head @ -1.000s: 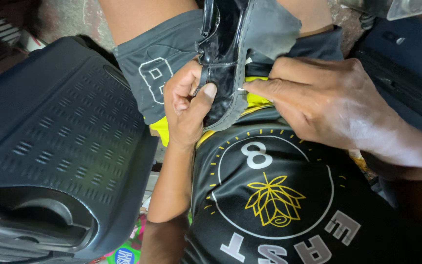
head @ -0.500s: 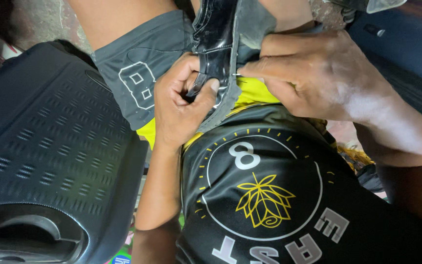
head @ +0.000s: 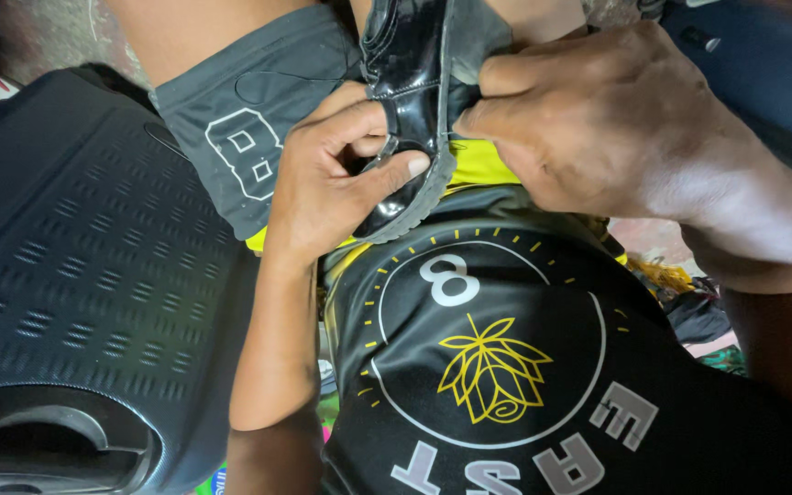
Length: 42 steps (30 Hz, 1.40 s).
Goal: The person sews a black patent leather shoe using a needle and thread. They repeatedly pass the needle through the shoe's upper near the strap and pull the thread to secure stitches.
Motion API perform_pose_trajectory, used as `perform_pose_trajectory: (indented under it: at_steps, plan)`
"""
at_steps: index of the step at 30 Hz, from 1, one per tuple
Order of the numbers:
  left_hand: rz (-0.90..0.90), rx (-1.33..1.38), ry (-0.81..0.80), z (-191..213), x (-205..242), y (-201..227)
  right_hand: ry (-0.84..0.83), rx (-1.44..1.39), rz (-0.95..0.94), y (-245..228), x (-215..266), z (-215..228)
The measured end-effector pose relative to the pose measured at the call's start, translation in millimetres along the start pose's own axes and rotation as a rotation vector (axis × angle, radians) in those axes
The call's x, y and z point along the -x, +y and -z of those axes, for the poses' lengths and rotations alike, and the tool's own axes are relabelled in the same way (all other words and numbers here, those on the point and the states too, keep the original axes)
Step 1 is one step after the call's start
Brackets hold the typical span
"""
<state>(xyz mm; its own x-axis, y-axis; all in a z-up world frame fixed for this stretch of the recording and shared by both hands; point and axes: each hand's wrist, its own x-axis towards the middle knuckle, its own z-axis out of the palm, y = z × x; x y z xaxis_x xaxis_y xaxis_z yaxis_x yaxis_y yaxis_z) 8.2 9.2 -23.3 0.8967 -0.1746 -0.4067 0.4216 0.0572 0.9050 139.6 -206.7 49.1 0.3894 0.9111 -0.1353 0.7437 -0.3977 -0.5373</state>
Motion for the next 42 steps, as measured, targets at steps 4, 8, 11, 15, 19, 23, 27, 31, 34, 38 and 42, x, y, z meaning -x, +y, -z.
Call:
perform_pose_trajectory:
  at_steps: [4,8,11,15,19,23,27,31,34,38,42]
  plan:
    - [0.056,0.006,-0.016,0.6,0.4,-4.1,-0.063,0.067,-0.005,-6.8,-0.9,-5.2]
    - [0.040,0.142,-0.062,4.0,-4.3,-3.6,0.040,0.028,0.074,-1.0,-3.2,-4.6]
    - [0.058,0.188,-0.092,7.0,-2.8,-4.7,0.022,-0.033,0.075,3.4,-1.4,-5.0]
    - [0.053,0.242,-0.140,14.6,-7.7,-6.8,0.026,-0.043,0.077,5.5,0.9,-7.1]
    - [0.119,0.146,-0.147,24.8,-10.9,-7.5,0.020,-0.003,0.066,5.6,-4.4,-8.5]
    - [-0.039,0.246,-0.155,32.6,-9.6,-13.5,0.058,-0.021,0.085,1.6,-11.0,-7.2]
    - [-0.094,0.188,-0.111,34.3,-11.5,-16.1,0.053,-0.073,0.046,-2.1,-14.8,-5.8]
    - [-0.079,0.105,-0.025,33.1,-10.0,-10.3,0.018,-0.145,0.001,-6.0,-14.3,-10.1]
    - [-0.241,0.123,-0.039,44.4,-9.1,-2.5,-0.022,-0.289,-0.072,-5.6,-12.4,-19.7]
    - [-0.218,-0.168,-0.047,76.3,-18.3,2.2,0.086,-0.452,-0.107,-16.7,-0.1,-35.3]
    - [-0.286,-0.225,-0.189,95.2,-33.3,-2.4,0.173,-0.729,-0.326,-29.7,10.5,-73.9]
